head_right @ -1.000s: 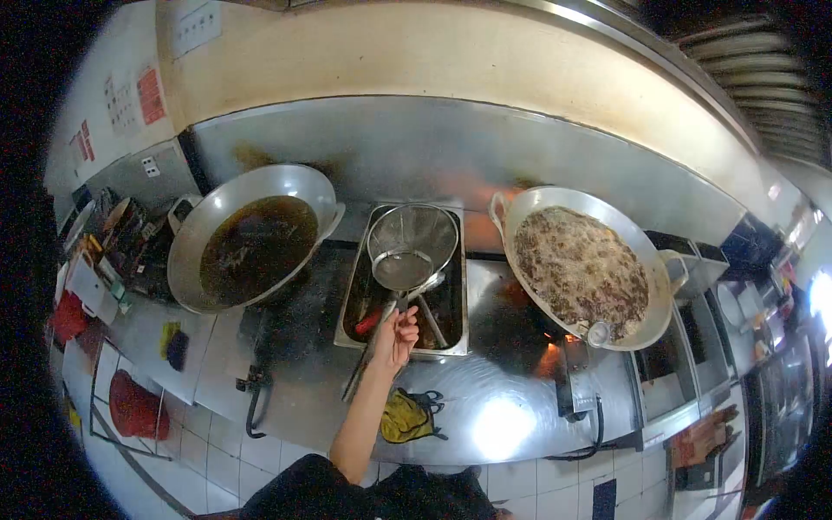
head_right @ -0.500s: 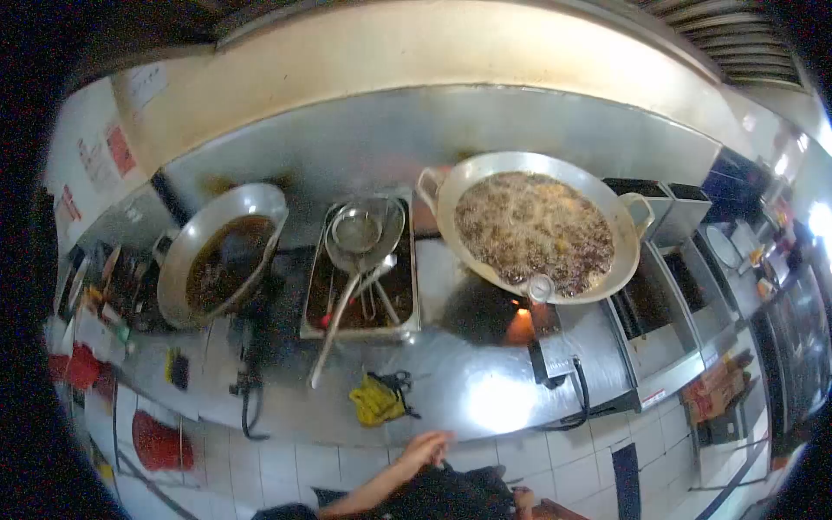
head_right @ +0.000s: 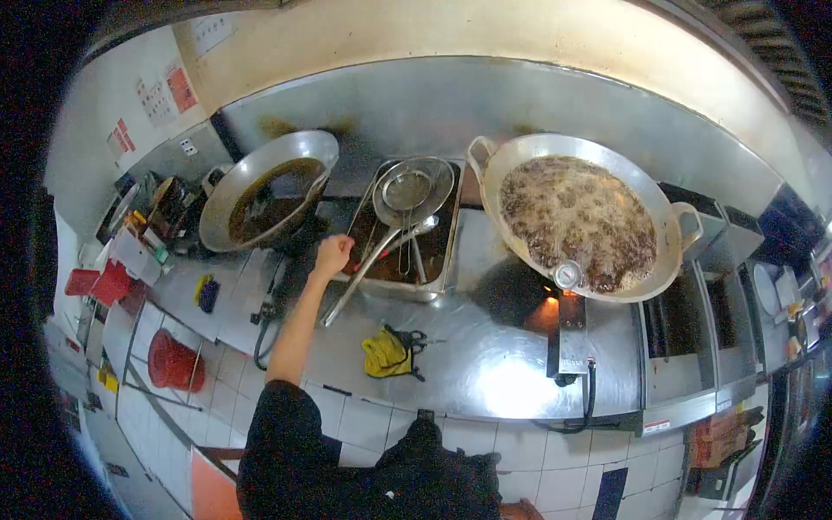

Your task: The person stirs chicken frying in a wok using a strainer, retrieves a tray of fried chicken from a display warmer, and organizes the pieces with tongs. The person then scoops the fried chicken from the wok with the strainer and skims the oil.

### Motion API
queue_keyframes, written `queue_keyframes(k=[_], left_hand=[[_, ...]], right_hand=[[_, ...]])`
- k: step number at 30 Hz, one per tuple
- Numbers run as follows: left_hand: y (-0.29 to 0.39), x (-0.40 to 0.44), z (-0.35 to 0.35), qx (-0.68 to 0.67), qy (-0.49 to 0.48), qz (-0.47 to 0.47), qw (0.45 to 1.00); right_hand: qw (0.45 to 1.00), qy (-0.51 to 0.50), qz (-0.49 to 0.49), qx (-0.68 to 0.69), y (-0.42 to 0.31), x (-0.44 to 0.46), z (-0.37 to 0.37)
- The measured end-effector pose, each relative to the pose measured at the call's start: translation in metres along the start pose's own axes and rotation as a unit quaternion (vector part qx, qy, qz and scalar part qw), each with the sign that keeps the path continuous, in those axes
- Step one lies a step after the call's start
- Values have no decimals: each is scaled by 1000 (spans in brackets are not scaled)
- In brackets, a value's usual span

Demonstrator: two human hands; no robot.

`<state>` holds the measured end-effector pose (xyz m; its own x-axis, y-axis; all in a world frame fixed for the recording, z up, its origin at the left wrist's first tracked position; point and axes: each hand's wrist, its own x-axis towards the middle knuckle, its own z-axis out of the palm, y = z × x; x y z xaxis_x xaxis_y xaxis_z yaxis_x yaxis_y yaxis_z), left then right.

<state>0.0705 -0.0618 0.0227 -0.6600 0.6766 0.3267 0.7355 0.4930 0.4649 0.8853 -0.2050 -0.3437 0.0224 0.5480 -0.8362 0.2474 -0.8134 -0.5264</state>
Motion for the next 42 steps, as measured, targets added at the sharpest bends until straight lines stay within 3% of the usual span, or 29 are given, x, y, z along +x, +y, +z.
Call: queue_keyframes(k=[1, 3, 6, 7, 14, 16, 18, 20, 22, 24, 26, 31, 32, 34, 38, 40, 41, 42], left_hand=[[-29, 15, 17, -6, 0, 6, 1000], [-44, 28, 32, 69, -192, 15, 979], [-61, 47, 70, 105, -235, 71, 964], [-43, 52, 65, 139, -290, 52, 945], [-44, 63, 76, 172, -321, 63, 929], [-34, 59, 49, 132, -312, 120, 933], [-38, 52, 33, 50, -213, 245, 945], [-39, 49, 17, 9, -227, 243, 943], [-33, 43, 5, -21, -328, 165, 930], [-18, 30, -4, -5, -300, 174, 938], [3, 17, -18, -92, -250, 187, 946], [59, -18, -16, -181, -181, 113, 960], [71, -25, -11, -179, -191, 125, 957], [96, -40, -3, -242, -140, 64, 958], [126, -69, 32, -287, -108, 90, 947], [138, -79, 33, -231, -52, 114, 965], [151, -86, 21, -203, -19, 144, 968], [167, -100, 14, -253, -7, 70, 965]], right_hand=[[1000, 1, 1, 1, -7, -4, 8], [1000, 12, 7, 7, -18, -10, 23], [1000, 25, 6, 11, -32, -20, 42], [999, 29, 7, 11, -39, -24, 50], [999, 43, 12, 8, -66, -43, 81], [999, 46, 13, 11, -70, -45, 86], [999, 46, 15, 12, -73, -45, 93], [999, 43, 19, 12, -74, -45, 98], [999, 39, 24, 13, -74, -44, 101], [999, 37, 28, 17, -77, -41, 105], [998, 35, 32, 29, -77, -41, 108], [987, 15, 59, 150, -79, -40, 110], [987, 17, 50, 149, -80, -41, 113], [998, 49, -32, 8, -75, -43, 113], [992, 93, -47, 75, -66, -60, 108], [991, 121, -51, 27, -37, -52, 94], [986, 130, -7, 108, -27, -56, 89], [982, 140, -9, 129, -19, -57, 81]])
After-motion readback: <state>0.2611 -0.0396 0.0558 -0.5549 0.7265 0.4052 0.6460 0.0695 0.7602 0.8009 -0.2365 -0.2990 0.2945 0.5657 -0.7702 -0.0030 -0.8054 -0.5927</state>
